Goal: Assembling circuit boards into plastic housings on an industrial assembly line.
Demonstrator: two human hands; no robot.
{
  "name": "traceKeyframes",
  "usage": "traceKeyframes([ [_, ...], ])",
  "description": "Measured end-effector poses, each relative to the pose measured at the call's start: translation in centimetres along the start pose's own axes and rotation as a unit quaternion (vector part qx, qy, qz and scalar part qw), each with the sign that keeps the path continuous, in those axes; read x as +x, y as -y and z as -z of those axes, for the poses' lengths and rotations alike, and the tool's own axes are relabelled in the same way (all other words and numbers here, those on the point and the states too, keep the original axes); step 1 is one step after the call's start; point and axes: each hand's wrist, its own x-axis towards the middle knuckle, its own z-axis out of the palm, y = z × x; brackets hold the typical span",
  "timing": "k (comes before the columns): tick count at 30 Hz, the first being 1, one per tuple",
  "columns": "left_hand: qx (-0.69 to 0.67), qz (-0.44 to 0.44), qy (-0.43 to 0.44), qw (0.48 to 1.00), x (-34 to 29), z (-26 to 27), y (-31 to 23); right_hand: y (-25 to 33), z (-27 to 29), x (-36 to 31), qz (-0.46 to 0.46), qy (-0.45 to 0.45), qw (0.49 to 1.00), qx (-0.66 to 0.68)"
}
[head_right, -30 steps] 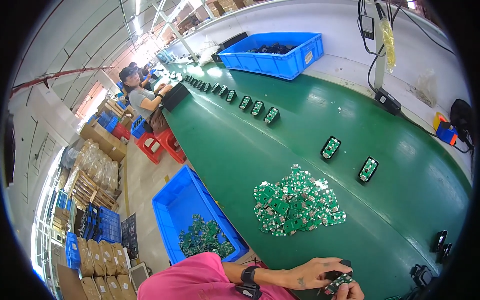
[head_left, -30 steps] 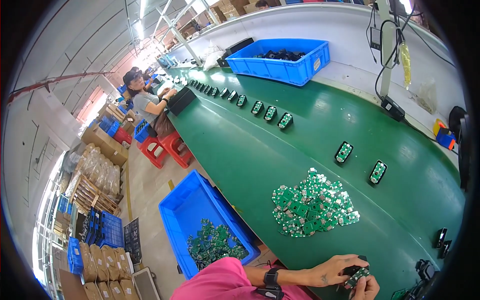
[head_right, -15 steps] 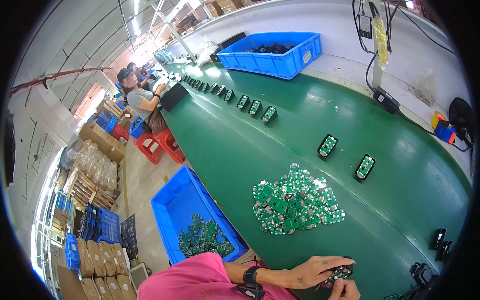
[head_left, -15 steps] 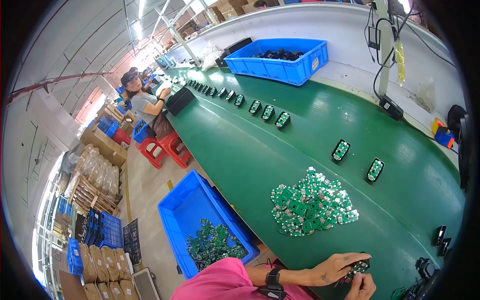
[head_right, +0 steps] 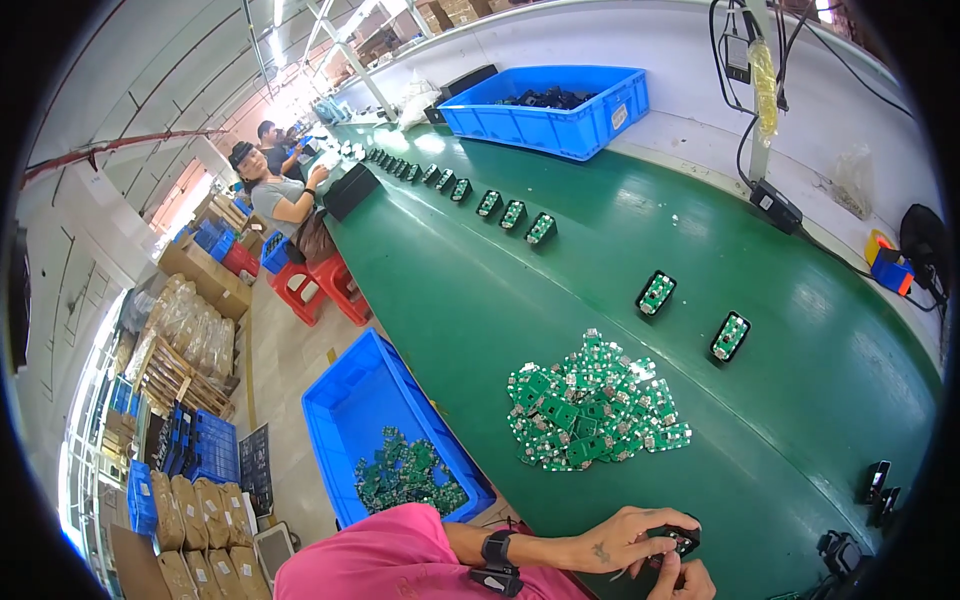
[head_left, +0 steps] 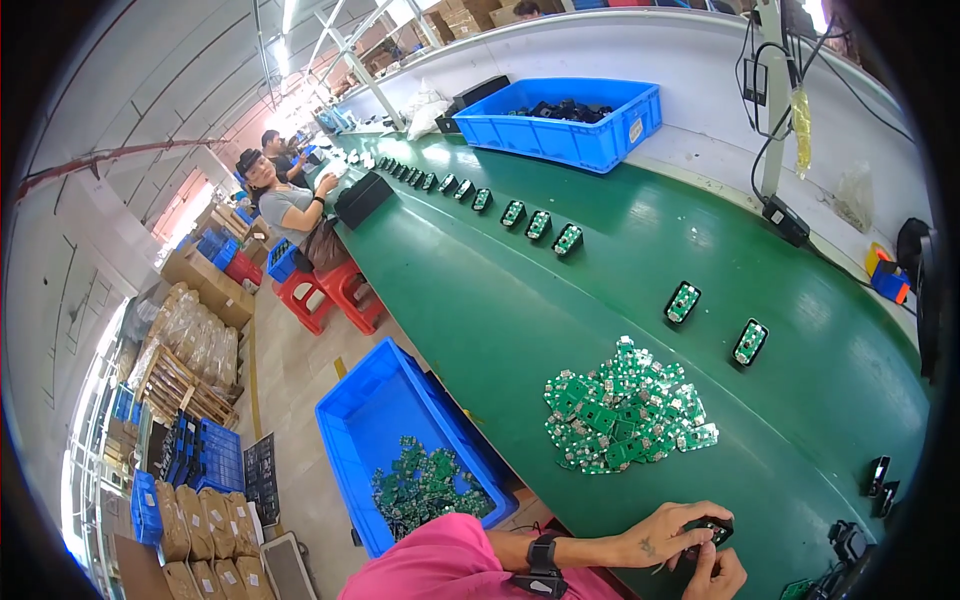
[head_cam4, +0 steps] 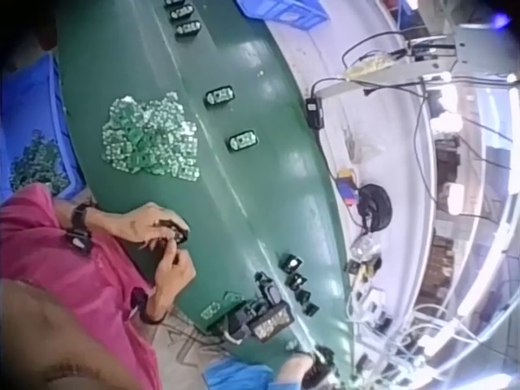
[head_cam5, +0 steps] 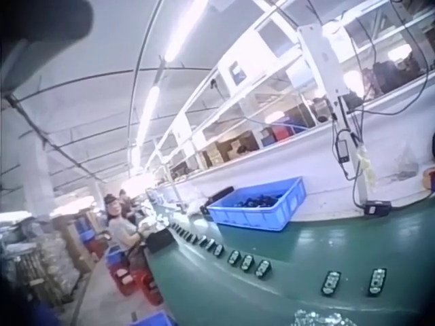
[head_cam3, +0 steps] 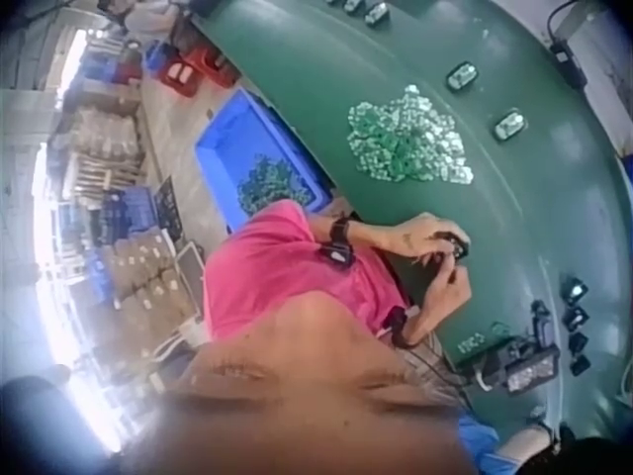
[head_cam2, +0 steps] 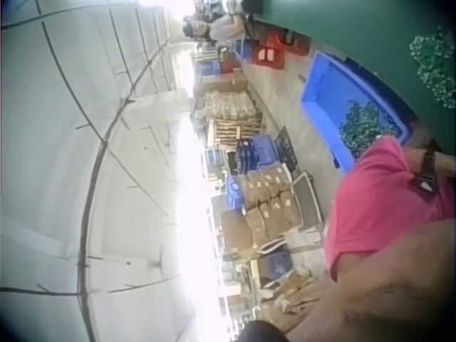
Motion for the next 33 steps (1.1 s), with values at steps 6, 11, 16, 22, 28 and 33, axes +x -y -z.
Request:
traceKeyframes([
  [6, -0.007, 0.074, -0.029, 0.997, -0.3, 1.3, -1.9, -1.0, -3.3, 1.3, -0.012, -0.004, 0.957, 0.290],
  [11, -0.050, 0.060, -0.023, 0.997, -0.2, 1.5, -1.4, -0.6, -2.7, 1.3, 0.028, -0.020, 0.966, 0.257],
  [16, 0.019, -0.010, -0.050, 0.999, 0.6, 1.0, -0.6, -0.9, -2.7, 1.1, 0.080, -0.052, 0.973, 0.209],
  [22, 0.057, 0.034, -0.033, 0.997, 0.5, 0.9, -1.1, -0.8, -3.8, 0.6, 0.063, -0.080, 0.977, 0.188],
  [28, 0.040, 0.039, 0.013, 0.998, 0.6, 1.1, -1.2, -0.9, -3.5, 0.6, 0.015, -0.074, 0.980, 0.184],
  [33, 0.047, 0.033, -0.007, 0.998, 0.4, 1.0, -0.9, -0.2, -3.4, 0.9, 0.034, -0.075, 0.976, 0.200],
])
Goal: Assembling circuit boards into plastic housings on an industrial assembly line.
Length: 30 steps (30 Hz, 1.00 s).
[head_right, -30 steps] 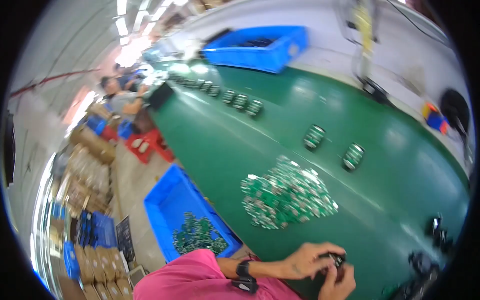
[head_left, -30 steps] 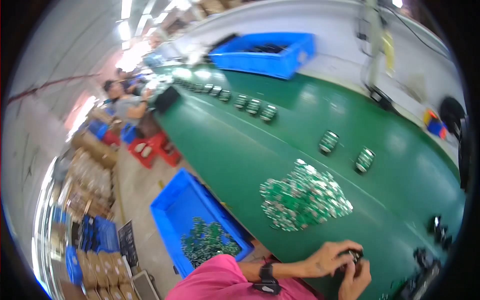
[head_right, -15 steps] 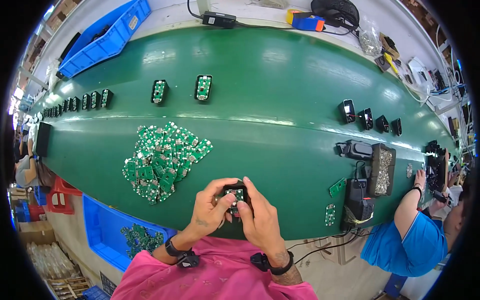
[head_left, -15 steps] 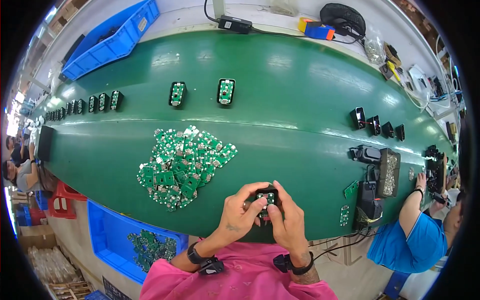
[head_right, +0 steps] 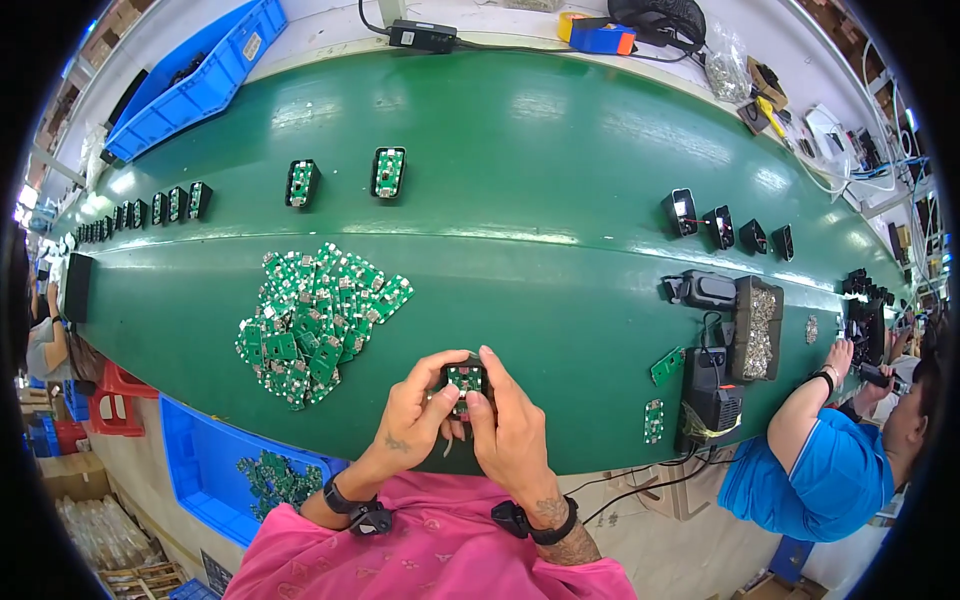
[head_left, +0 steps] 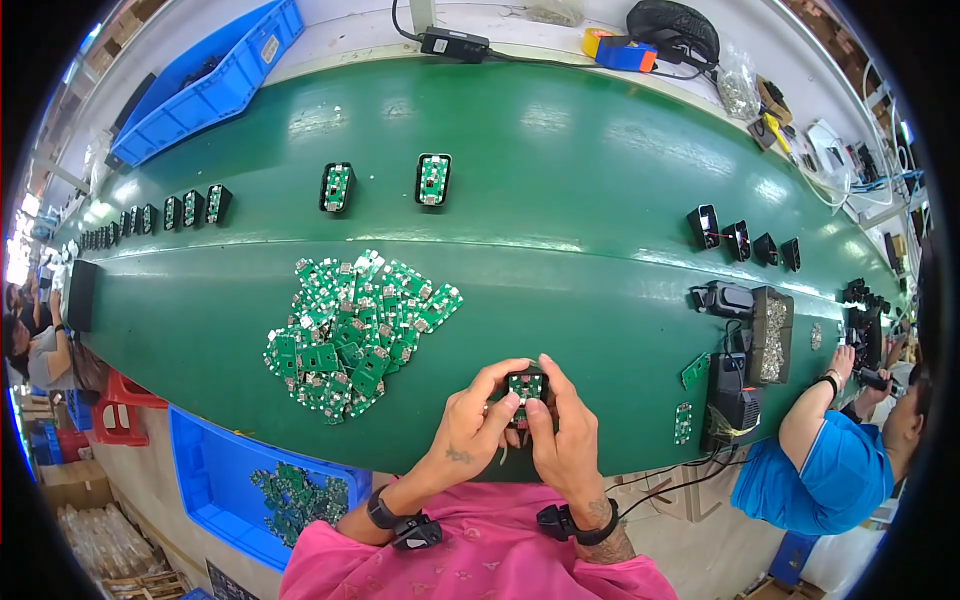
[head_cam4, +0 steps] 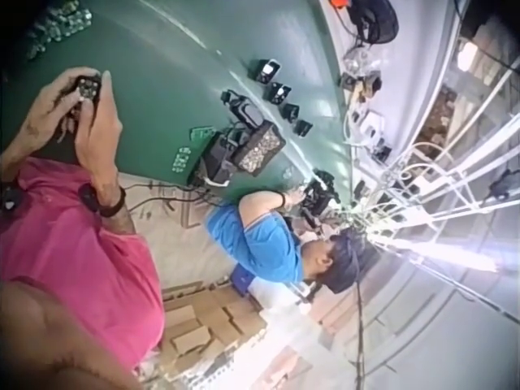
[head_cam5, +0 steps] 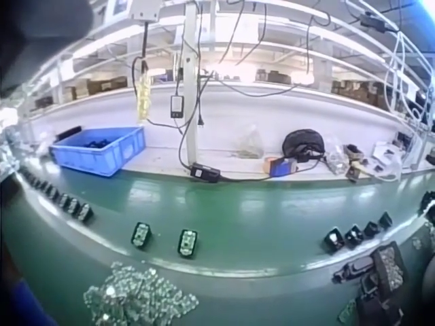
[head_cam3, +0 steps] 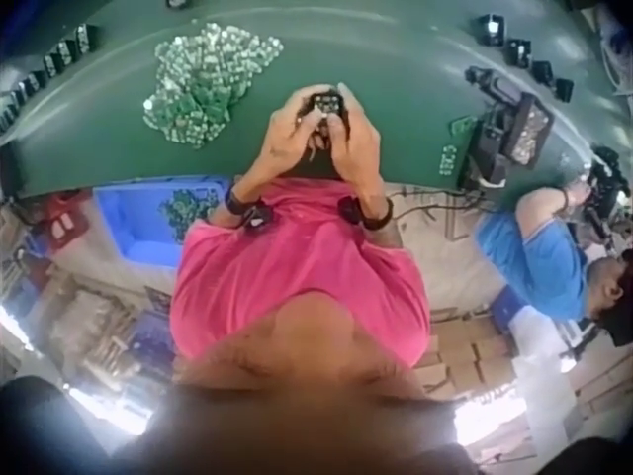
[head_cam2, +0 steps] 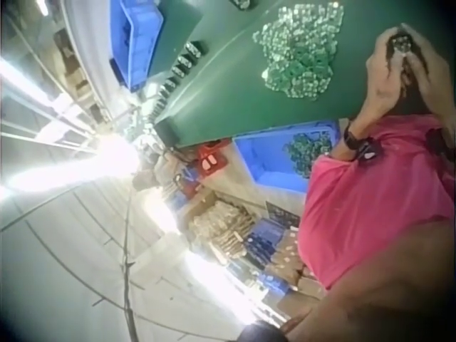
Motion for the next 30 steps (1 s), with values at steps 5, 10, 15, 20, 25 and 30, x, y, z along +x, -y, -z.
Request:
traceKeyframes([
  [5, 0.019, -0.006, -0.021, 1.000, 0.1, -0.3, 0.0, 0.1, -0.1, 0.1, -0.010, 0.020, 1.000, 0.022],
  [10, 0.055, -0.076, -0.051, 0.994, -0.1, -0.9, -0.2, 0.0, -0.9, 0.1, 0.020, -0.037, 0.999, 0.007],
  [15, 0.179, -0.230, -0.103, 0.951, -0.6, -1.1, 1.2, -0.1, -1.2, -0.5, 0.125, -0.082, 0.988, -0.025],
  [20, 0.246, -0.392, -0.163, 0.871, -0.4, -1.5, 1.6, -0.3, -1.4, -0.6, 0.222, -0.120, 0.967, -0.020],
  [25, 0.139, -0.181, -0.132, 0.965, 0.2, -0.8, -0.3, 0.1, -0.5, 0.7, 0.089, -0.046, 0.994, 0.039],
  [30, -0.148, 0.145, -0.022, 0.978, 1.6, 1.4, -0.5, 1.1, 2.0, 0.4, 0.028, 0.119, 0.989, 0.088],
])
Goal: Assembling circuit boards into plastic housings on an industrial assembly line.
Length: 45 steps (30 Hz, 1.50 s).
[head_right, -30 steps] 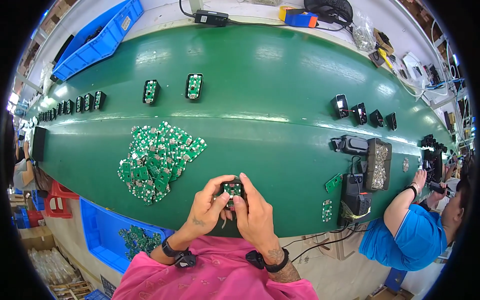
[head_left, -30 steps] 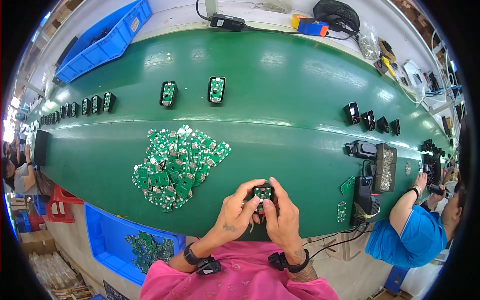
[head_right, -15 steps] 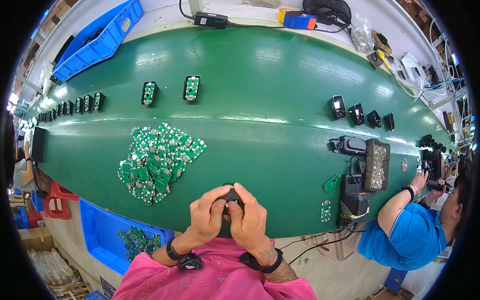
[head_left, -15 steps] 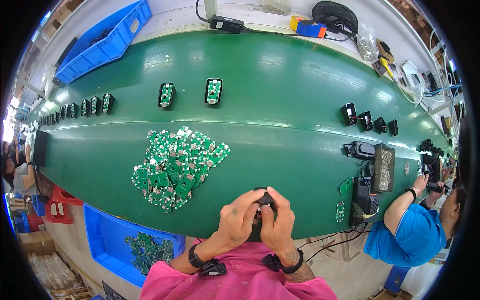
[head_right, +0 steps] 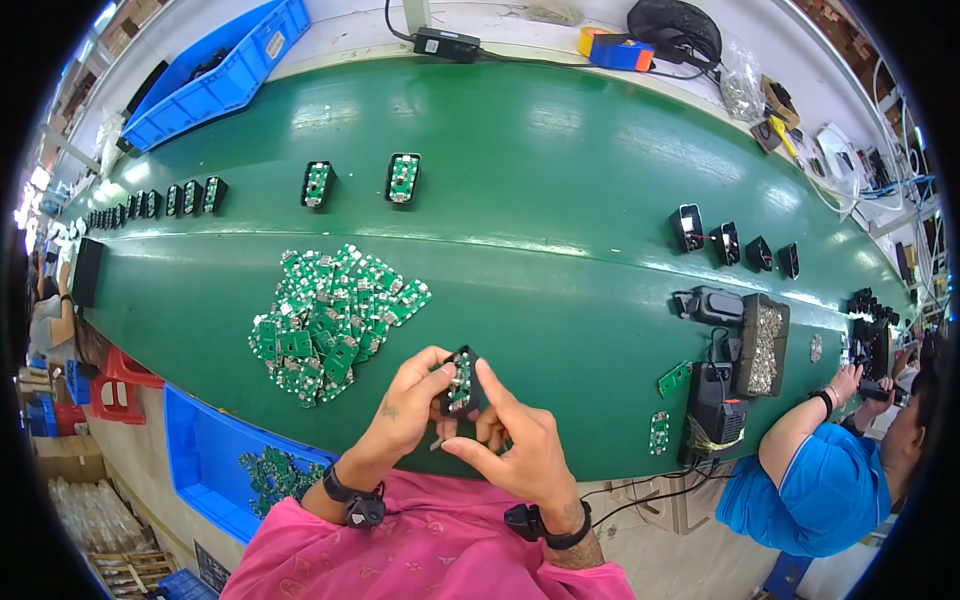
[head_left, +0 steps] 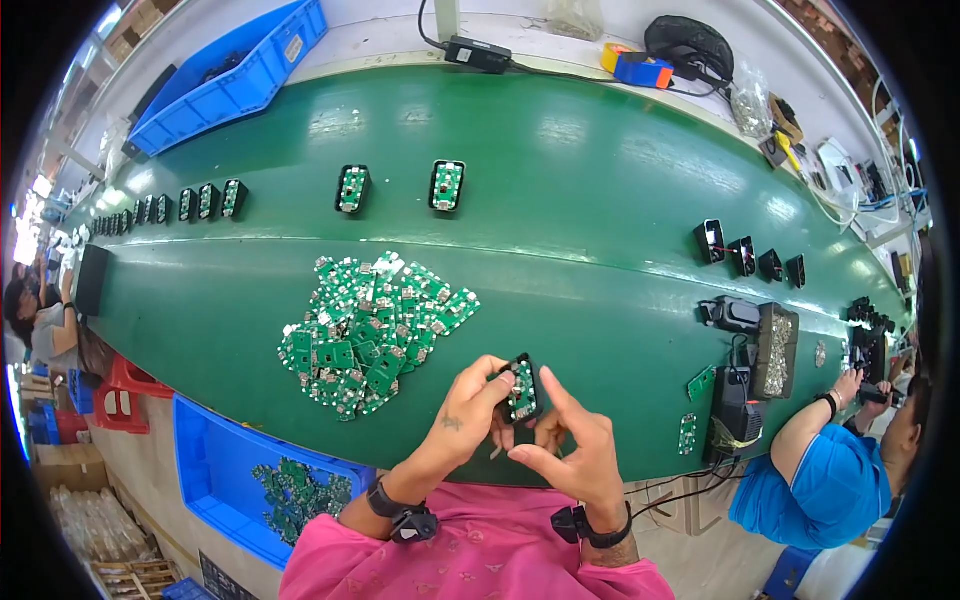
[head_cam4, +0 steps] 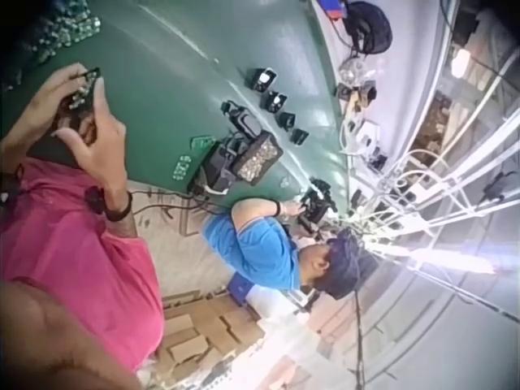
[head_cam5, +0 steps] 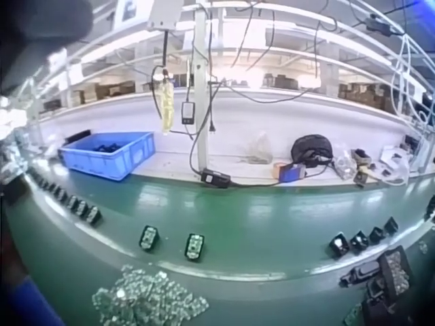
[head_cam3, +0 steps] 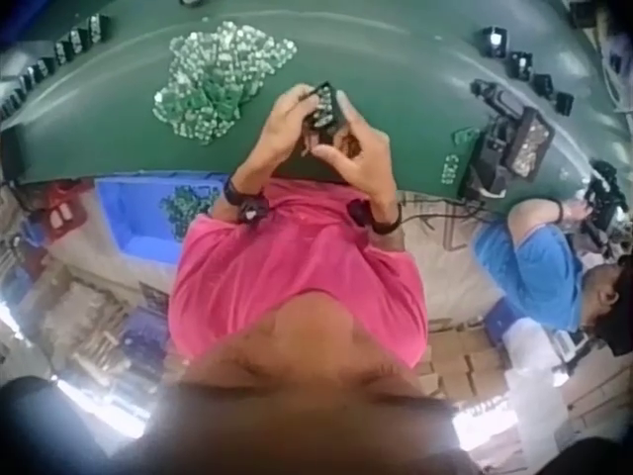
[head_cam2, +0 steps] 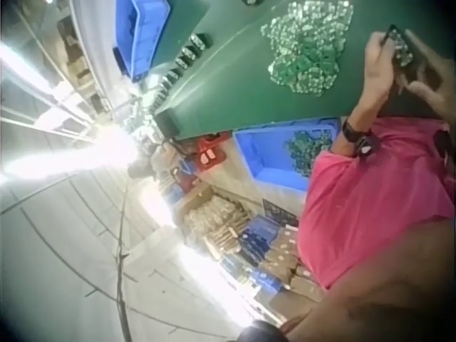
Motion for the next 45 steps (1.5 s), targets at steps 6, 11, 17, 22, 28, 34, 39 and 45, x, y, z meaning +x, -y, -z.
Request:
traceKeyframes([
  [6, -0.178, 0.118, 0.058, 0.975, 0.1, -0.2, 0.4, -0.9, -0.9, 0.1, 0.065, -0.063, 0.992, -0.092],
  [11, -0.109, -0.006, -0.060, 0.992, 0.4, -1.2, 2.0, 0.1, -0.7, 0.8, 0.052, -0.070, 0.990, -0.107],
  [17, 0.301, -0.401, -0.146, 0.853, -0.9, -1.2, 1.0, 0.2, -0.5, 1.1, 0.020, -0.082, 0.991, -0.106],
  [22, 0.395, -0.559, -0.130, 0.717, -1.2, -1.3, 1.4, -0.3, -0.5, 1.7, 0.216, -0.130, 0.952, -0.171],
  [28, 0.383, -0.575, -0.161, 0.705, -1.1, -1.2, 1.5, -0.6, -1.3, 1.6, 0.222, -0.091, 0.964, -0.111],
  [34, 0.239, -0.432, -0.172, 0.852, -0.4, -0.7, 0.7, -1.3, -1.0, 5.2, 0.128, -0.075, 0.980, -0.129],
  [39, 0.230, -0.353, -0.174, 0.890, -0.8, -0.2, 2.0, -2.7, 2.0, 12.9, 0.032, -0.139, 0.989, -0.035],
  [45, 0.254, -0.318, -0.106, 0.907, -1.4, -1.1, 4.9, -7.4, 3.2, 22.8, 0.022, -0.146, 0.980, -0.131],
])
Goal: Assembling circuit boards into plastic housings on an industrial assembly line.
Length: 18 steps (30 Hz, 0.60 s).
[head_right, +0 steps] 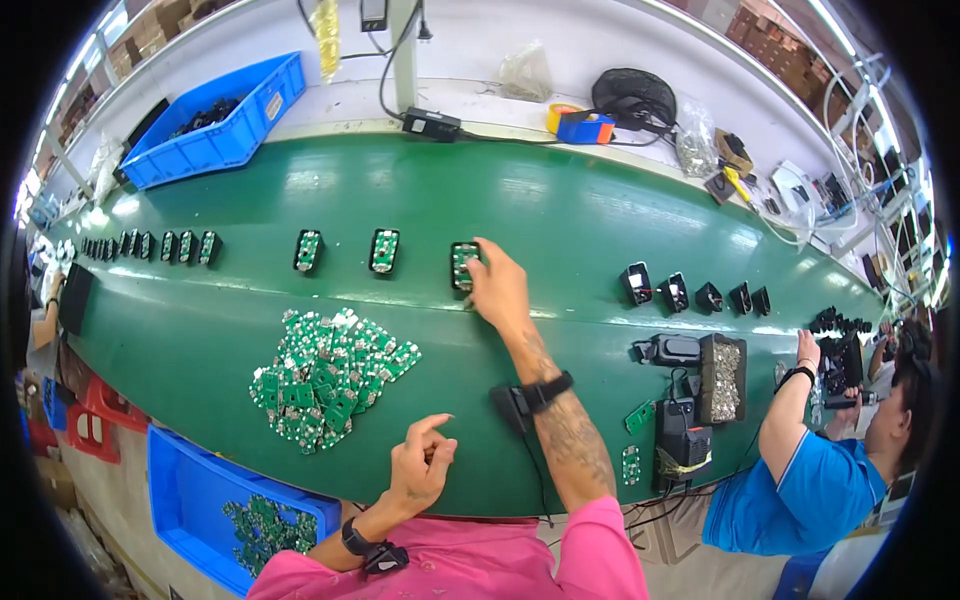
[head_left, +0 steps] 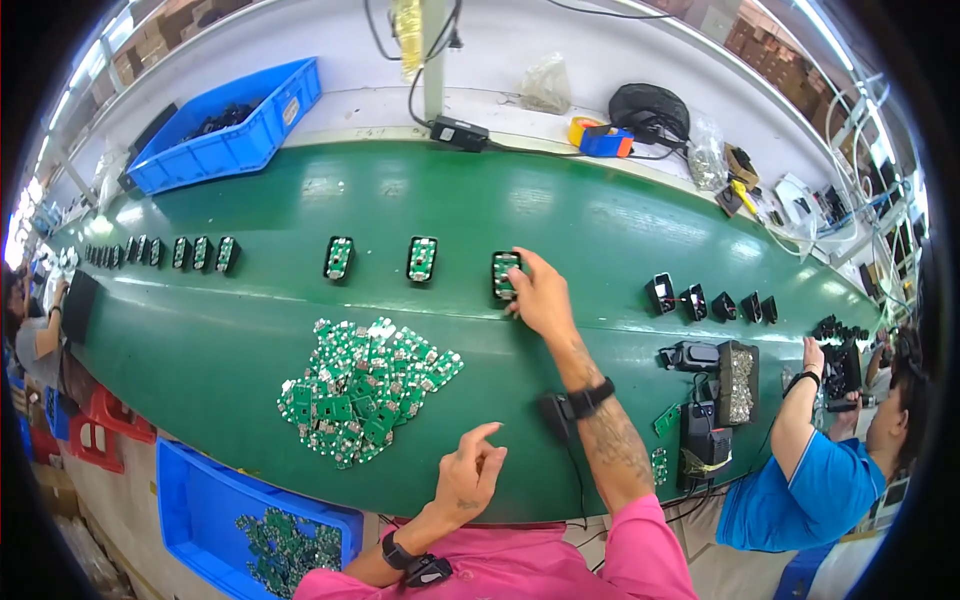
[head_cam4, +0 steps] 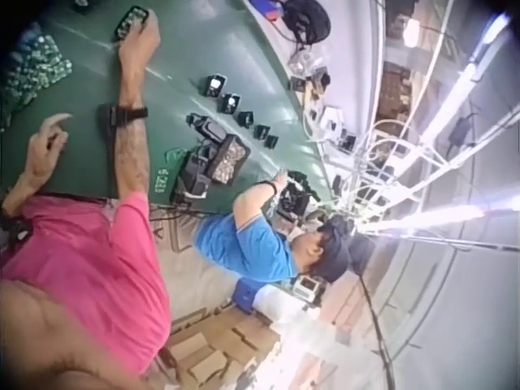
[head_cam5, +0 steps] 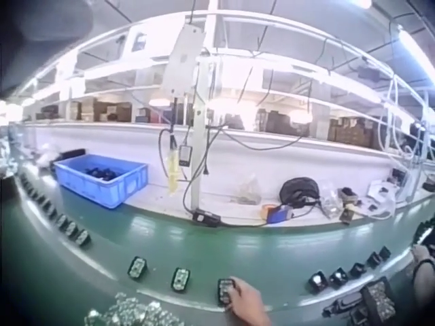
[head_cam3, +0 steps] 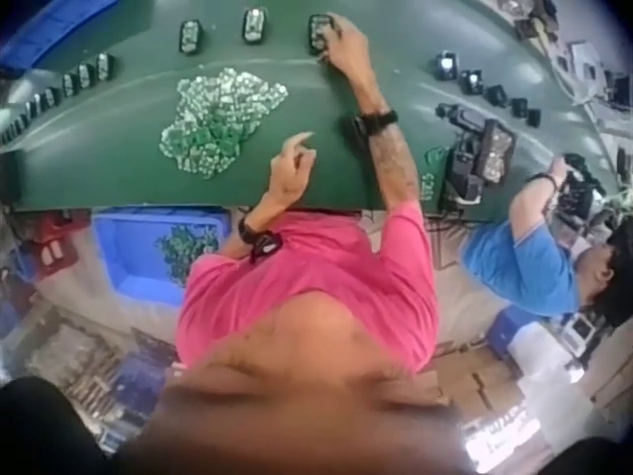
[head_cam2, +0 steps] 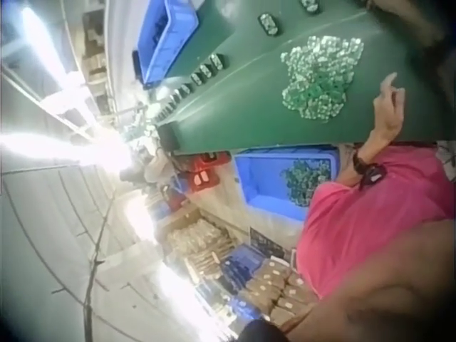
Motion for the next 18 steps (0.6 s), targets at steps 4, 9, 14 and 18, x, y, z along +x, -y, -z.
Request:
traceKeyframes([
  [4, 0.064, -0.009, -0.014, 0.998, 0.5, 0.3, 0.6, -1.4, -2.0, 0.9, 0.050, -0.048, 0.992, -0.103],
  [9, 0.043, 0.016, -0.001, 0.999, 0.3, 1.1, 0.6, 1.0, 5.4, -0.5, 0.019, -0.182, 0.932, -0.312],
  [14, 0.076, -0.023, 0.027, 0.996, 0.6, 0.5, -0.2, -1.9, 16.2, -1.7, -0.186, -0.143, 0.843, -0.484],
  [18, 0.043, -0.011, 0.028, 0.999, 0.6, 0.0, -0.2, -3.0, 17.2, -2.7, -0.244, -0.108, 0.845, -0.464],
])
